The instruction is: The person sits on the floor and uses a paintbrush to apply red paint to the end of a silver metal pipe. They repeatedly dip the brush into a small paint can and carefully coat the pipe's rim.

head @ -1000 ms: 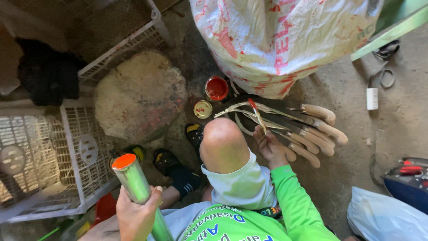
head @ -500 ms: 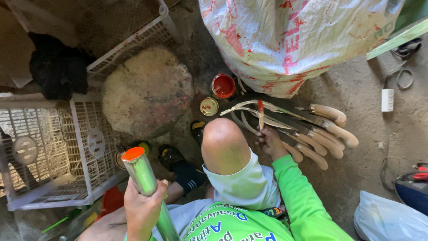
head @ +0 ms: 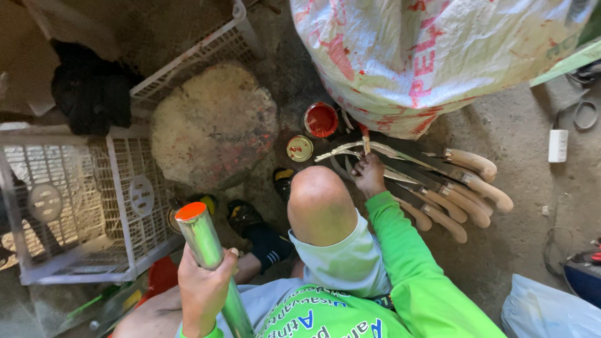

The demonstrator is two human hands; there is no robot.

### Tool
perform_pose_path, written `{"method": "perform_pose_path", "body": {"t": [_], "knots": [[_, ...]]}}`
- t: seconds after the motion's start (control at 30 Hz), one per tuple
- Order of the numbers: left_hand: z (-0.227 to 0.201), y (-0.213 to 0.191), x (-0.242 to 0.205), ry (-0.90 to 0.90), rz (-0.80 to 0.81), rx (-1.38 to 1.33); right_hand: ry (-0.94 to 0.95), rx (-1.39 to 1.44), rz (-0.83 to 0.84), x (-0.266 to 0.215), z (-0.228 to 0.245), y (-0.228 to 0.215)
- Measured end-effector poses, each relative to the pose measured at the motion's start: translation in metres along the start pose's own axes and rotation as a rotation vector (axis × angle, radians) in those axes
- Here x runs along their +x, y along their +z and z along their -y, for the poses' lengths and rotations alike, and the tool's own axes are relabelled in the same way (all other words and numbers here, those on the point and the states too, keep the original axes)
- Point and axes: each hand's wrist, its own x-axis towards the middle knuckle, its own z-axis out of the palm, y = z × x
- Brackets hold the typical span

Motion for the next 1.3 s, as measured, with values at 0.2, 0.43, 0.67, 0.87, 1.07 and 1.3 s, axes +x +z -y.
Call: {"method": "perform_pose_path", "body": {"t": [0.2, 0.43, 0.67, 0.87, 1.07, 1.3], "knots": [[-0.004, 0.002, -0.005, -0.003, -0.004, 0.015, -0.142, 0.101, 0.058, -0.011, 0.01, -0.002], [-0.007, 0.009, -0.006, 0.003, -0.003, 0.099, -0.276, 0.097, 0.076, -0.039, 0.021, -0.005], [-0.005, 0.013, 0.003, -0.03, -0.002, 0.116, -0.439, -0.038, 0.05, -0.089, 0.039, -0.004], [-0.002, 0.009, 0.004, -0.003, 0.012, 0.086, -0.458, -0.026, 0.257, -0.119, 0.05, -0.034], [0.0, 0.006, 0.001, 0.054, 0.001, 0.094, -0.125, -0.492, 0.115, -0.088, 0.021, -0.063], [-0.001, 0.004, -0.005, 0.057, 0.017, 0.071, -0.294, -0.774, 0.097, -0.05, 0.016, -0.053]]}}
